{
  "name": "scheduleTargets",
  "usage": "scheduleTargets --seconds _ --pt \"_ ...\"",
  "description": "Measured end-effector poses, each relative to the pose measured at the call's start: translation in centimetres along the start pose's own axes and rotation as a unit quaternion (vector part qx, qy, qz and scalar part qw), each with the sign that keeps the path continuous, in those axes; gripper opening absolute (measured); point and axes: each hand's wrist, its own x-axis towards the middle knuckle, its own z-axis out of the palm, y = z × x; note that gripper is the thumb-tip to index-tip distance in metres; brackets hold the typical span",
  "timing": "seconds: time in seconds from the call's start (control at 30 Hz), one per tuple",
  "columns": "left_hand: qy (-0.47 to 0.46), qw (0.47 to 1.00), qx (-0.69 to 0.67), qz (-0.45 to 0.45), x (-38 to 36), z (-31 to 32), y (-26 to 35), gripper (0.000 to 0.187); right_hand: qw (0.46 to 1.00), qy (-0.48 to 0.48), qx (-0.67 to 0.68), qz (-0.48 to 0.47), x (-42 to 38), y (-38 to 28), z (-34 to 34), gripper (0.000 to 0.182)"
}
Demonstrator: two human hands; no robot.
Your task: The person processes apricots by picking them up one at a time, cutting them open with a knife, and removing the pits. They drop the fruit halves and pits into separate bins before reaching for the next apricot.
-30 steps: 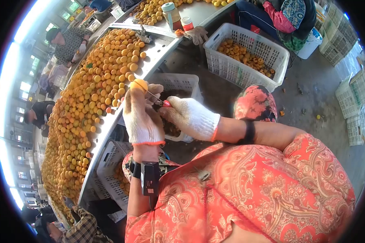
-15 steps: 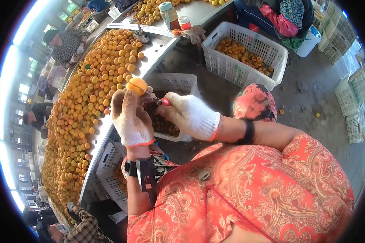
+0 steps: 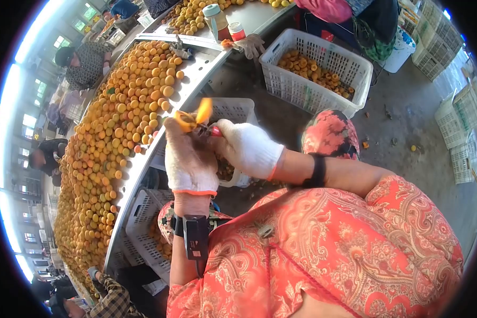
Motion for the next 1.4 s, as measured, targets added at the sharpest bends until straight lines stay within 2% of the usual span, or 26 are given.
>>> scheduleTargets --seconds 0.1,0.27,0.33,0.37,0.4,0.47,0.5,0.57,0.6,0.67,0.77,0.83,0.93,1.0,1.1,1.13,1.2,1.23,1.27,1.33,1.4 --pt "-0.003 0.999 0.043 -0.004 0.6 -1.0 -0.1 0.041 0.997 -0.005 0.080 -0.018 -0.1 0.3 -0.3 0.027" --pt "0.040 0.999 0.015 0.012 1.5 -2.7 -0.2 0.040 0.992 -0.006 0.122 -0.040 0.0 0.8 -1.1 0.025" --pt "-0.043 0.998 -0.028 -0.020 1.4 -3.9 -0.1 0.044 0.985 0.026 0.162 -0.056 0.7 1.3 -1.1 0.025" --pt "0.023 1.000 -0.001 -0.020 1.0 -3.6 -0.4 0.046 0.972 0.051 0.227 -0.031 1.2 2.0 -0.5 0.026" --pt "0.025 0.999 -0.001 -0.024 0.7 -3.4 -0.4 0.046 0.976 0.052 0.211 -0.001 1.2 1.3 -1.6 0.028" --pt "-0.060 0.997 0.046 -0.029 0.1 -3.2 -0.6 0.046 0.978 0.092 0.179 -0.045 1.5 1.4 -2.3 0.030" --pt "-0.060 0.997 0.044 -0.036 -0.1 -3.0 -0.8 0.046 0.979 0.093 0.178 -0.038 1.5 1.3 -2.4 0.030" --pt "-0.024 0.988 0.152 -0.029 -0.6 -2.3 -1.3 0.041 0.962 0.017 0.270 -0.027 1.5 1.1 -2.4 0.030" --pt "-0.005 0.979 0.204 -0.029 -0.9 -1.9 -1.6 0.039 0.967 -0.011 0.252 -0.036 1.6 1.1 -2.5 0.028" --pt "0.039 0.962 0.267 -0.037 -1.1 -1.3 -1.6 0.031 0.969 0.029 0.239 -0.055 1.7 1.6 -1.5 0.026" --pt "0.027 0.944 0.327 -0.040 -1.1 -2.2 -2.1 0.031 0.975 0.017 0.220 -0.018 1.0 1.0 -2.3 0.021" --pt "0.061 0.934 0.350 -0.049 -0.8 -2.3 -2.5 0.033 0.973 0.015 0.230 -0.006 1.1 1.1 -1.8 0.019" --pt "0.057 0.929 0.366 -0.009 -0.3 -2.7 -3.5 0.032 0.943 0.007 0.334 0.003 1.2 2.2 -0.9 0.013" --pt "0.079 0.929 0.362 0.006 -0.4 -2.6 -3.4 0.036 0.938 -0.009 0.347 0.019 1.0 1.5 -1.5 0.012" --pt "0.054 0.969 0.234 -0.063 -0.7 -3.0 -2.6 0.034 0.927 -0.030 0.373 0.033 0.9 0.7 -1.9 0.013" --pt "0.056 0.969 0.233 -0.063 -0.8 -3.0 -2.5 0.034 0.921 -0.036 0.386 0.029 0.9 0.5 -1.8 0.014" --pt "0.080 0.984 0.073 -0.143 -0.8 -2.7 -2.3 0.034 0.911 -0.045 0.407 0.038 0.9 0.6 -1.6 0.015" --pt "0.080 0.984 0.073 -0.141 -0.8 -2.9 -2.3 0.034 0.901 -0.051 0.428 0.046 0.9 0.6 -1.6 0.017" --pt "0.050 0.984 0.050 -0.163 -0.9 -3.2 -2.2 0.033 0.901 -0.052 0.428 0.046 1.0 0.7 -1.4 0.017" --pt "0.019 0.983 0.026 -0.182 -0.7 -3.1 -2.4 0.034 0.939 -0.033 0.342 -0.005 1.1 1.1 -0.9 0.019" --pt "0.206 0.958 0.070 -0.185 -0.3 -2.3 -2.9 0.030 0.950 -0.050 0.308 -0.032 1.3 1.6 -0.5 0.021"
